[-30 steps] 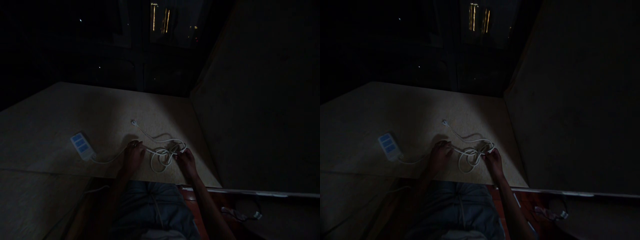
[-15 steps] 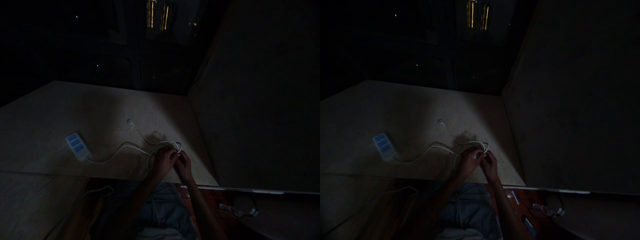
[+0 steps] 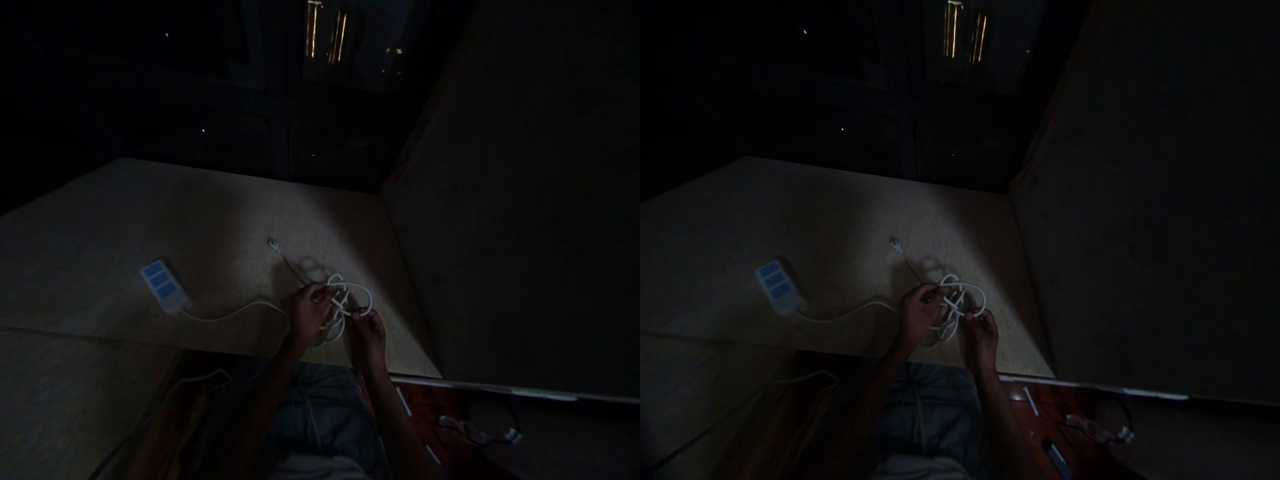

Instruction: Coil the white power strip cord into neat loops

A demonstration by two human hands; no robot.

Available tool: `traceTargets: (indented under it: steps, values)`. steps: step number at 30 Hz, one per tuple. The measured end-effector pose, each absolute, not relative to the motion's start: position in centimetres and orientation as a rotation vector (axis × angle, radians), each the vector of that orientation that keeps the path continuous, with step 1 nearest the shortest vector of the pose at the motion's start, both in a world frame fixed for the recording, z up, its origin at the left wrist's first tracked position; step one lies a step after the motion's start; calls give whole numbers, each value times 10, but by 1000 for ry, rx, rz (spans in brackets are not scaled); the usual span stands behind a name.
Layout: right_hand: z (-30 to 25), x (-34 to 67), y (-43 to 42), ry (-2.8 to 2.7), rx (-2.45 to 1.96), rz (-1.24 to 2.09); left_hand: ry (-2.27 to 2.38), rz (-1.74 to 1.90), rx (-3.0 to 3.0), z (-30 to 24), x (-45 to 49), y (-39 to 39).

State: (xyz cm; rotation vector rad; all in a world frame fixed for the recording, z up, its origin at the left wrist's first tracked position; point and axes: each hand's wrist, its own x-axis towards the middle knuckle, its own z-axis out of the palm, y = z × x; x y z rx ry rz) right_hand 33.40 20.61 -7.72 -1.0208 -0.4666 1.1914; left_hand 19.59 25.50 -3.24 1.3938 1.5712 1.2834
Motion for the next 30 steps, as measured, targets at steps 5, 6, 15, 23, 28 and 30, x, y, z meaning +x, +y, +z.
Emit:
traceTargets:
  steps: [5,6,15,23,28,30]
  values:
    - [-85,331,203,-372,-1040,1284,1476,1360,1160,-47,188,260]
    - [-85,335,203,-400,-1066,1299,1457,1374,1143,-50,188,261]
    - [-41,373,249,-1392,-1442,590,1299,1405,1139,-52,188,258]
    - [-5,360,287,-2159,-1439,471,1315,1437,1074,-56,182,254]
    - [-11,368,271,-1746,-1176,698,1313,1490,792,-57,173,258]
    - [-23,373,265,-1470,-1133,815,1327,1510,713,-55,171,260]
